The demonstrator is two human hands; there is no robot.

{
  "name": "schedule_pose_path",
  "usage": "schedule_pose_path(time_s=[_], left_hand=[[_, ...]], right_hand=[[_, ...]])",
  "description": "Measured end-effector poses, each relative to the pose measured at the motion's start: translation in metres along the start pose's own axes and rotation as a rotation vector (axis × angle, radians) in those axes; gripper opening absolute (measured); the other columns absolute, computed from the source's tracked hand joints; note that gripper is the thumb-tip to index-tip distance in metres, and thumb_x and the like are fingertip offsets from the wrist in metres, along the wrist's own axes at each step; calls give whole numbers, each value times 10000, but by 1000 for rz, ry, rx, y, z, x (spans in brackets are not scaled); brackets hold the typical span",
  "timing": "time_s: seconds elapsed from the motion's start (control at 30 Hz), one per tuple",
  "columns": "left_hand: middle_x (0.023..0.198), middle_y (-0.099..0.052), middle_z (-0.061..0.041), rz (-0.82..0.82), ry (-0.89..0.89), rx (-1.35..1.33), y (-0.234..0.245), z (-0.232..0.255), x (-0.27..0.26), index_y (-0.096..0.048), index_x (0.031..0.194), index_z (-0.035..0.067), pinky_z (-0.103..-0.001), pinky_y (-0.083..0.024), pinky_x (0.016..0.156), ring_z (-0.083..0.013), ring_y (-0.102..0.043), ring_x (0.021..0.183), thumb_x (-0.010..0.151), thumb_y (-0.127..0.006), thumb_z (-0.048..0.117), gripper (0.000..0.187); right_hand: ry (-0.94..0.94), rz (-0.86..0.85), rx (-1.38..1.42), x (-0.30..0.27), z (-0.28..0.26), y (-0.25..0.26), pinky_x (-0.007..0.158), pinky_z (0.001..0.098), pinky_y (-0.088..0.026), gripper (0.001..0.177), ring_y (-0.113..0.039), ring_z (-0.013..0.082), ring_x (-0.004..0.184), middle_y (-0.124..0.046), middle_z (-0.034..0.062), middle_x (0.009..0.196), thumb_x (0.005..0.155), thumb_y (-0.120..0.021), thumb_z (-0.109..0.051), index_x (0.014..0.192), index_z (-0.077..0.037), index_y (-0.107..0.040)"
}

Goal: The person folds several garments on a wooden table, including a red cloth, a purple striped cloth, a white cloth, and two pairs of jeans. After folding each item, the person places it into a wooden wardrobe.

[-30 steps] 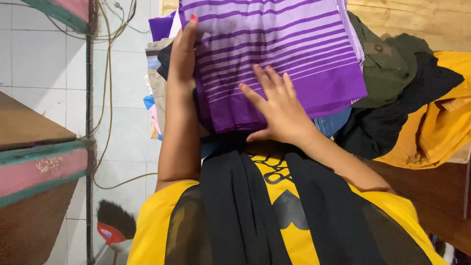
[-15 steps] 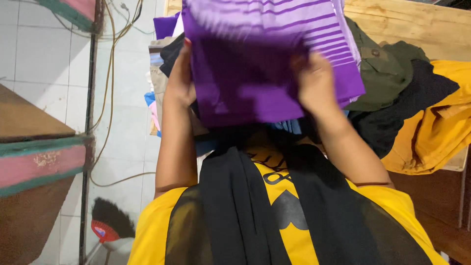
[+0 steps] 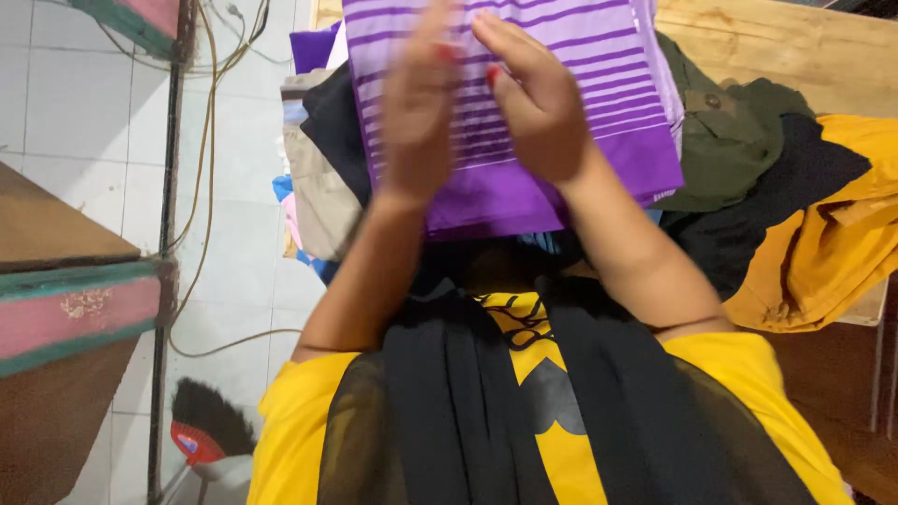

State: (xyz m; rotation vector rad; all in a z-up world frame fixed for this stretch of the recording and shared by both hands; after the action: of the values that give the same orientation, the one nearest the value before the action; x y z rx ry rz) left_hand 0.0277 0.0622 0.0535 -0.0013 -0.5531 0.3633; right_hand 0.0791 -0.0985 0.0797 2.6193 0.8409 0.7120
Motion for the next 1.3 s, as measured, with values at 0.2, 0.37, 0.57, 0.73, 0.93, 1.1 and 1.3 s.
schedule_pose_path(time_s=[0.2, 0.37, 0.57, 0.73, 0.93, 1.1, 1.3], left_hand=[[1681, -381, -111, -173, 246, 1242, -30, -96, -11, -475, 1562, 214, -578, -140, 1284, -272, -291, 1585, 1049, -390, 574, 632], [1666, -258, -127, -132, 529, 1307, 32, -52, 11, -398, 1592, 253, -721, -76, 1213, -319, -186, 1564, 1015, -428, 599, 673], [1619, -316, -318, 25, 136, 1144, 34, -36, 36, -363, 1548, -79, -808, -135, 1060, -476, -238, 1510, 1040, -606, 525, 826], [1561, -559, -64, -307, 211, 1270, -46, -75, 42, -608, 1419, 166, -669, -242, 1217, -290, -458, 1506, 1123, -465, 357, 380], [1523, -504, -166, -134, 194, 1309, -11, -103, 34, -631, 1379, 166, -704, -210, 1167, -335, -408, 1452, 959, -572, 437, 504], [1543, -448, -163, -70, 347, 1326, 13, -105, 37, -602, 1404, 171, -745, -161, 1130, -331, -356, 1467, 914, -563, 469, 575], [1653, -335, -181, -129, 284, 1266, 37, -90, 16, -481, 1556, 162, -736, -142, 1169, -401, -265, 1528, 1009, -557, 524, 660]], right_hand=[[-334, -151, -1027, -1, 46, -2, 1127, 685, -184, 560, -352, 330, 1450, -422, 136, 1570, 977, -547, -391, 1491, -173, -507], [-739, -52, -831, -31, 78, 80, 1208, 648, 15, 642, -188, 308, 1565, -259, 61, 1687, 1042, -448, -566, 1576, -215, -384], [-439, 160, -843, -11, 72, 105, 1126, 685, -185, 595, -318, 460, 1431, -398, 327, 1532, 1026, -611, -377, 1452, 22, -500], [-252, -7, -745, 31, 120, 0, 1064, 521, -394, 295, -556, 327, 1221, -649, 164, 1288, 1116, -495, -246, 1312, -79, -639], [-241, 48, -782, 53, 133, -17, 1073, 721, -200, 476, -481, 336, 1342, -604, 135, 1416, 967, -552, -351, 1366, -102, -627], [-460, -23, -800, 56, 130, 26, 1108, 703, -164, 572, -423, 330, 1383, -531, 121, 1473, 976, -553, -531, 1397, -146, -598], [-616, 57, -835, 1, 148, 69, 1138, 682, -147, 544, -398, 305, 1432, -525, 93, 1497, 968, -562, -512, 1363, -146, -639]])
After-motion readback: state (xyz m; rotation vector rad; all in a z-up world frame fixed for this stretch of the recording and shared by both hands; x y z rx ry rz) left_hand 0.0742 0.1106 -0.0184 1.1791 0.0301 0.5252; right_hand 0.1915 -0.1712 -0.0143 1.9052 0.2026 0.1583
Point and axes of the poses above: each hand's wrist, its own x-axis towards the middle knuckle, its own y-axis out of the back of the hand, z = x × y, the point moved 7 cm from there along x, towards the middle knuckle
